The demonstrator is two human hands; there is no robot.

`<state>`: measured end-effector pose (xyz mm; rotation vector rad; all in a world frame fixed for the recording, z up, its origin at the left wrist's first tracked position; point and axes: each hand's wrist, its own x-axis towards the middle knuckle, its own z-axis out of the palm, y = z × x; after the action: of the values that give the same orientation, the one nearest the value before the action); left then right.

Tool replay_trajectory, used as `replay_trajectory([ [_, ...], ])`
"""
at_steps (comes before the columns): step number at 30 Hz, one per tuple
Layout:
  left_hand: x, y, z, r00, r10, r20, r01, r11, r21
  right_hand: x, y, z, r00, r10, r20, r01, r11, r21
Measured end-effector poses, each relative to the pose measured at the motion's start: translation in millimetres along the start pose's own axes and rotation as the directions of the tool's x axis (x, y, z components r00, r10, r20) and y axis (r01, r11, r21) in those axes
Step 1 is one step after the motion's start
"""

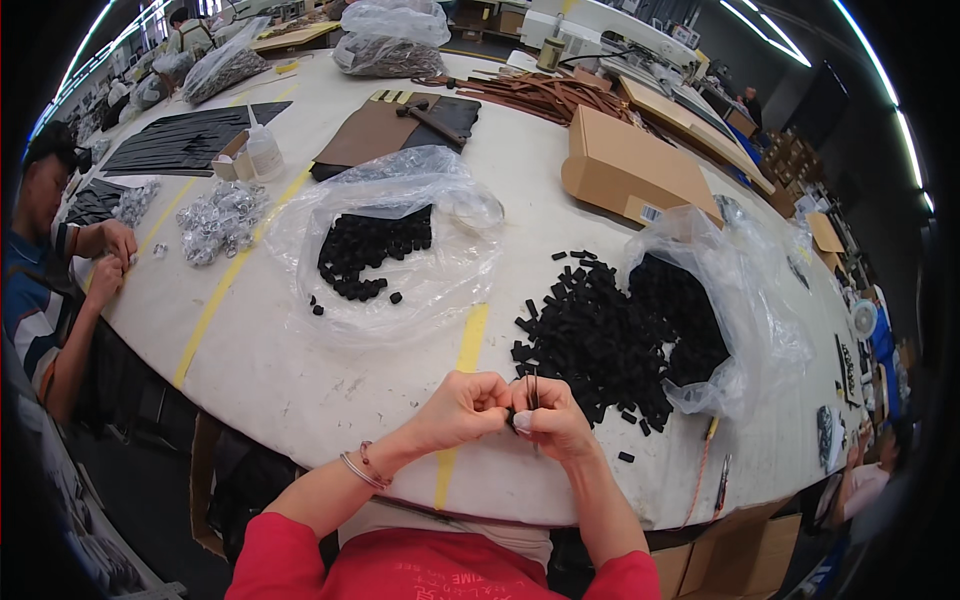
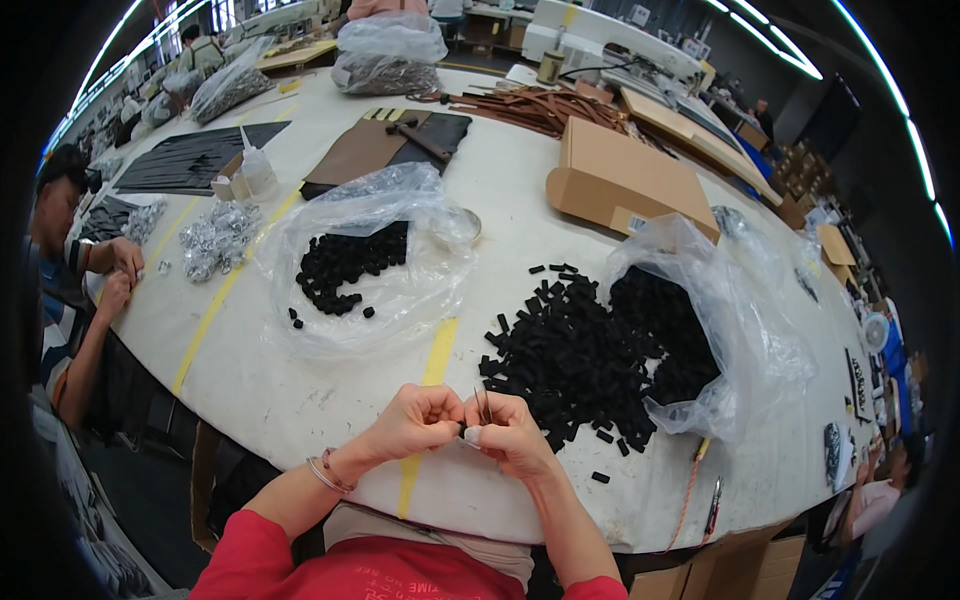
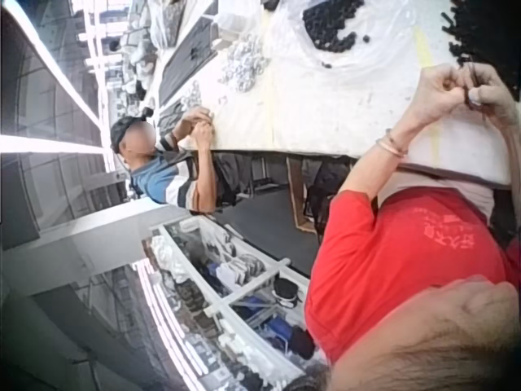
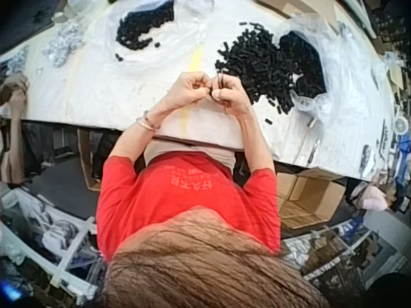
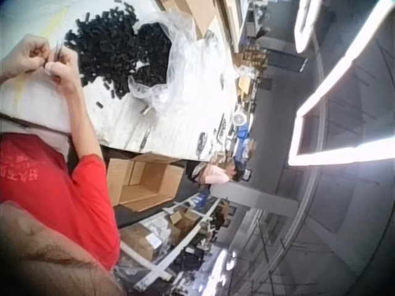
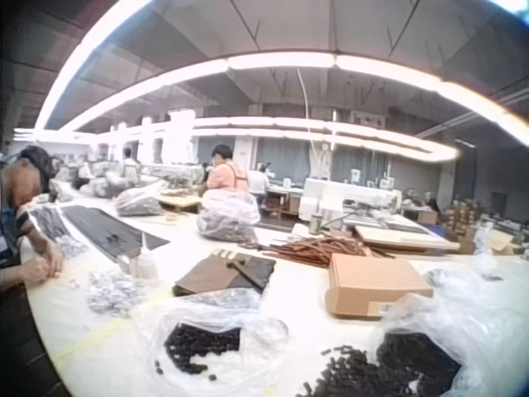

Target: The person folds small black strips into loops by hand and works on them using a small tool, handling the pieces one at a time.

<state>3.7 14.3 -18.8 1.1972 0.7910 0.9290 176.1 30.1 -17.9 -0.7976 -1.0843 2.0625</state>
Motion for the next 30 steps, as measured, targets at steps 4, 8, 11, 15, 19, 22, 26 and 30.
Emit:
replay_trajectory([
  [4,0,-5,12,0.938,0.303,-0.169,-0.213,0.887,0.410,1,0,10,0.969,-0.183,-0.166,0.134,0.953,-0.271],
  [8,5,-21,17,0.754,0.650,-0.093,-0.408,0.574,0.710,6,12,12,0.879,-0.412,-0.241,0.246,0.823,-0.512],
  [11,6,-23,18,0.689,0.725,0.025,-0.481,0.430,0.764,6,15,14,0.831,-0.506,-0.231,0.231,0.692,-0.684],
  [15,3,-18,15,0.823,0.565,-0.064,-0.379,0.629,0.679,2,11,16,0.812,-0.549,-0.199,0.213,0.595,-0.775],
  [19,4,-11,5,0.942,0.310,-0.128,-0.206,0.837,0.507,-2,4,18,0.825,-0.559,-0.078,0.255,0.492,-0.832],
  [22,8,-10,10,0.943,0.296,-0.155,-0.233,0.915,0.329,-1,6,20,0.777,-0.629,0.038,0.314,0.334,-0.889],
  [26,7,-18,2,0.934,0.355,-0.039,-0.284,0.805,0.521,1,10,20,0.730,-0.676,0.099,0.368,0.266,-0.891],
  [30,6,-13,-4,0.978,0.060,-0.198,-0.039,0.993,0.110,-6,-11,26,0.899,-0.417,-0.133,0.166,0.606,-0.778],
])
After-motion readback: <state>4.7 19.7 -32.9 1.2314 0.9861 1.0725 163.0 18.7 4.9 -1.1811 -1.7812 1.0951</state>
